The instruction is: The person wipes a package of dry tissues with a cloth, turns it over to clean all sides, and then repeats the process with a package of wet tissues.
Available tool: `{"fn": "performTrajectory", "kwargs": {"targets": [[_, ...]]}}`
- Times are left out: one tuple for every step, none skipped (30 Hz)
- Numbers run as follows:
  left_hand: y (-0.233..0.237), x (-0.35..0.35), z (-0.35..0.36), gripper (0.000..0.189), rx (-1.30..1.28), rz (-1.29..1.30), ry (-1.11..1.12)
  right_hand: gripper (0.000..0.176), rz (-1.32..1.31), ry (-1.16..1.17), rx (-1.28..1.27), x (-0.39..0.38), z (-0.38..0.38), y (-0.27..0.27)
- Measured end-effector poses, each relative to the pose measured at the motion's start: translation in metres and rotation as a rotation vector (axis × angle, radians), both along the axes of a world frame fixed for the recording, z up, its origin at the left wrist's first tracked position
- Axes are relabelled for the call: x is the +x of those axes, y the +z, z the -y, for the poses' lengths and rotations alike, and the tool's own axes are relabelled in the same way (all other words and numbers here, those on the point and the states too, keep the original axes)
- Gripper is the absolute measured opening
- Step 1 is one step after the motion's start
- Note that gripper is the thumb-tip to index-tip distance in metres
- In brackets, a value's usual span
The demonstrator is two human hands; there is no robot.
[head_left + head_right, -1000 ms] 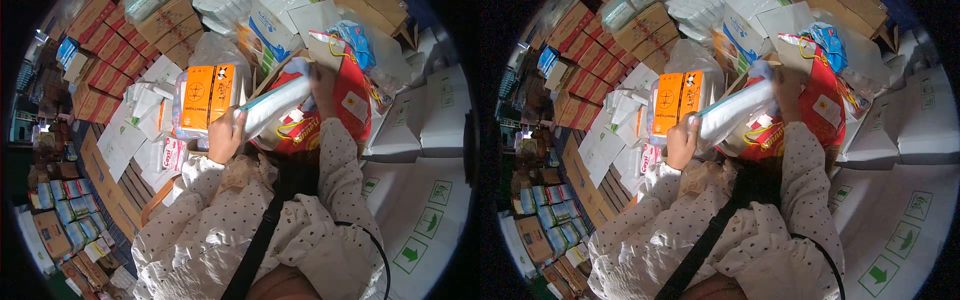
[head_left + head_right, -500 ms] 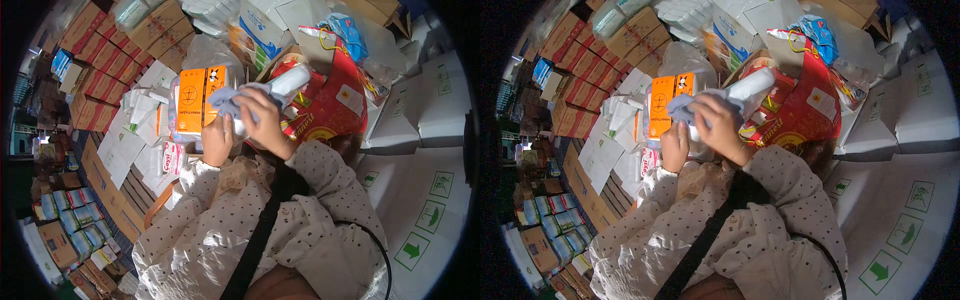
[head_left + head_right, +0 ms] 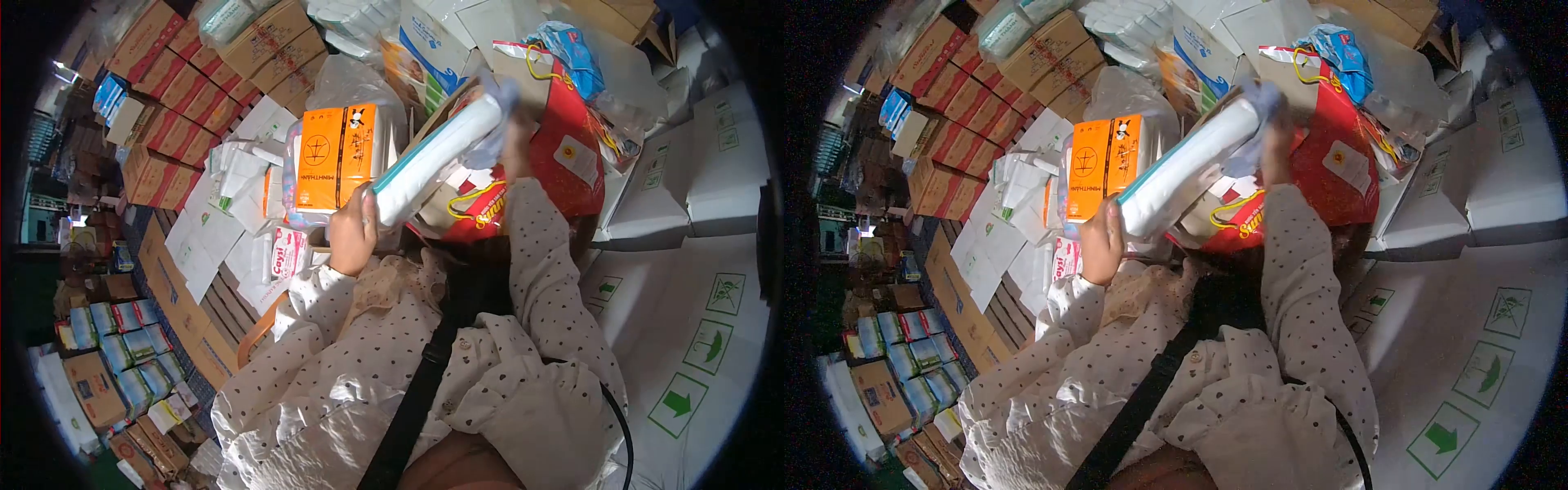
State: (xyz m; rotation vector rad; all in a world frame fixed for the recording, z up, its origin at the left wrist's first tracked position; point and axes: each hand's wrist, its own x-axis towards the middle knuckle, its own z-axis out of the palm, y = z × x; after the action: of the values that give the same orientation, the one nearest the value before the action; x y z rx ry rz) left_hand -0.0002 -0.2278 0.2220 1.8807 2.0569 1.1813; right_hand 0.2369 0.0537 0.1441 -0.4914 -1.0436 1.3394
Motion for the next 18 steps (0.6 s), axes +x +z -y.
{"fn": "performTrajectory", "kwargs": {"targets": [[-0.002, -0.003, 0.005, 0.036, 0.029, 0.069, 0.001, 0.04, -0.256, 0.193, -0.147, 0.004, -0.006, -0.003], [-0.004, -0.005, 0.011, 0.037, 0.06, 0.139, 0.003, 0.046, -0.51, 0.388, -0.293, 0.006, -0.01, -0.007], [-0.001, -0.005, 0.016, 0.039, 0.032, 0.166, -0.003, 0.046, -0.511, 0.39, -0.294, 0.004, -0.007, -0.004], [-0.004, -0.006, 0.02, 0.039, 0.031, 0.167, -0.004, 0.049, -0.49, 0.503, -0.25, 0.004, -0.001, -0.002], [-0.009, -0.007, 0.024, 0.039, 0.06, 0.183, -0.021, 0.053, -0.466, 0.613, -0.208, 0.004, 0.006, 0.001], [-0.011, -0.007, 0.027, 0.04, 0.089, 0.199, -0.038, 0.057, -0.441, 0.723, -0.166, 0.002, 0.012, 0.003], [-0.011, -0.007, 0.029, 0.04, 0.089, 0.201, -0.038, 0.057, -0.439, 0.722, -0.167, -0.004, 0.016, 0.006], [-0.011, -0.008, 0.03, 0.041, 0.063, 0.23, 0.002, 0.058, -0.283, 0.44, -0.279, -0.014, 0.018, 0.009], [-0.011, -0.008, 0.031, 0.041, 0.039, 0.258, 0.043, 0.059, -0.125, 0.156, -0.38, -0.018, 0.019, 0.013], [-0.011, -0.009, 0.03, 0.041, 0.04, 0.26, 0.044, 0.059, -0.123, 0.157, -0.38, -0.016, 0.018, 0.019], [-0.012, -0.011, 0.028, 0.041, 0.079, 0.286, 0.058, 0.053, -0.015, 0.073, -0.293, -0.012, 0.015, 0.029], [-0.012, -0.012, 0.027, 0.041, 0.118, 0.312, 0.072, 0.048, 0.091, -0.011, -0.205, -0.01, 0.014, 0.044], [-0.007, -0.009, 0.025, 0.042, 0.131, 0.389, 0.058, 0.043, 0.165, -0.016, -0.128, -0.008, 0.023, 0.074], [-0.01, -0.007, 0.024, 0.042, 0.133, 0.389, 0.057, 0.043, 0.164, -0.017, -0.126, -0.003, 0.03, 0.098], [-0.016, -0.01, 0.02, 0.045, 0.14, 0.457, 0.027, 0.039, 0.356, -0.086, 0.02, -0.001, 0.037, 0.12], [-0.018, -0.013, 0.018, 0.047, 0.149, 0.524, -0.002, 0.037, 0.545, -0.153, 0.17, 0.001, 0.044, 0.14], [-0.017, -0.017, 0.017, 0.047, 0.149, 0.524, 0.0, 0.037, 0.545, -0.151, 0.17, -0.008, 0.056, 0.16], [-0.015, -0.023, 0.019, 0.051, 0.086, 0.613, -0.012, 0.037, 0.548, -0.252, 0.289, -0.028, 0.074, 0.178]]}}
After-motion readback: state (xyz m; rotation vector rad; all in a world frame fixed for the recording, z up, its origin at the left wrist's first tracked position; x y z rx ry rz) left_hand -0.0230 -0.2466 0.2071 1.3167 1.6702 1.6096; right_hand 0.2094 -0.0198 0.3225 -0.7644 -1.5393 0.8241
